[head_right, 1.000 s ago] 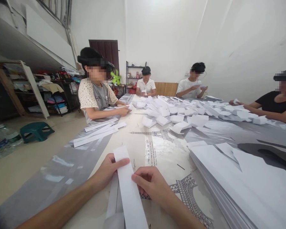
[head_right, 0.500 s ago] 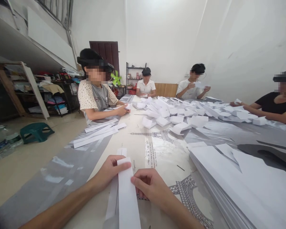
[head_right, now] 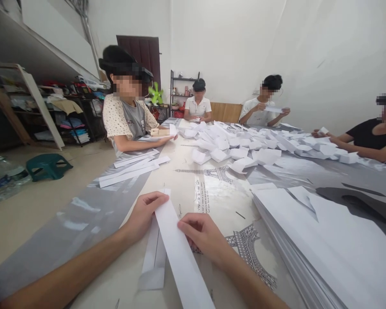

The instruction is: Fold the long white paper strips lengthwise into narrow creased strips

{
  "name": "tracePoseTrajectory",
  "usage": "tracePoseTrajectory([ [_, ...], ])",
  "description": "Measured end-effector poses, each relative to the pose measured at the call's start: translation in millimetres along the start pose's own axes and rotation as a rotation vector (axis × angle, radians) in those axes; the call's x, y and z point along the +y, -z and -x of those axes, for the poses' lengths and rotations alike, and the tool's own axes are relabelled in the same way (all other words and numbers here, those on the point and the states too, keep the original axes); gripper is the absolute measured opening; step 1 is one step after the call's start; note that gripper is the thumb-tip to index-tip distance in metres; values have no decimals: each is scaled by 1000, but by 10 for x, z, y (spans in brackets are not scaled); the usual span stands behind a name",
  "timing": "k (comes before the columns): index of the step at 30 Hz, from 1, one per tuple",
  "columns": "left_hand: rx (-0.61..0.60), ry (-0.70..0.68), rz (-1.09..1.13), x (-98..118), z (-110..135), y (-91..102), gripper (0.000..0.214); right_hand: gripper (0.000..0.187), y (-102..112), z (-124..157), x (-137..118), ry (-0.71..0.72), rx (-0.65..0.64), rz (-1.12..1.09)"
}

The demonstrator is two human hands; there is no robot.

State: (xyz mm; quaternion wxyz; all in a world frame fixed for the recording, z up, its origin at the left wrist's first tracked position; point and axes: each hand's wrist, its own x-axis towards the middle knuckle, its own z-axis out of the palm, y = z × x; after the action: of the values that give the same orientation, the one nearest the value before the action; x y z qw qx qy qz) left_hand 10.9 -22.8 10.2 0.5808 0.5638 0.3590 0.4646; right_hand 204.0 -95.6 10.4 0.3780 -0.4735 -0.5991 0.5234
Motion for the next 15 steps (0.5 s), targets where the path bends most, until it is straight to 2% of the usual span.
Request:
tracePoseTrajectory([
  [5, -115, -16, -100, 72, 42, -43, 28, 36, -12, 36, -28, 26, -25, 13],
  [7, -122, -14, -88, 73, 48, -45, 29, 36, 2, 43, -29, 15, -31, 21],
  [9, -49, 5, -4, 47, 30, -29, 28, 36, 24, 46, -33, 4, -39, 30],
  [12, 125, 22, 139, -9, -31, 15, 27, 34, 44, 47, -48, 19, -43, 65],
  [15, 154, 54, 207, -26, -81, 39, 29, 32, 29, 44, -65, 48, 0, 81],
])
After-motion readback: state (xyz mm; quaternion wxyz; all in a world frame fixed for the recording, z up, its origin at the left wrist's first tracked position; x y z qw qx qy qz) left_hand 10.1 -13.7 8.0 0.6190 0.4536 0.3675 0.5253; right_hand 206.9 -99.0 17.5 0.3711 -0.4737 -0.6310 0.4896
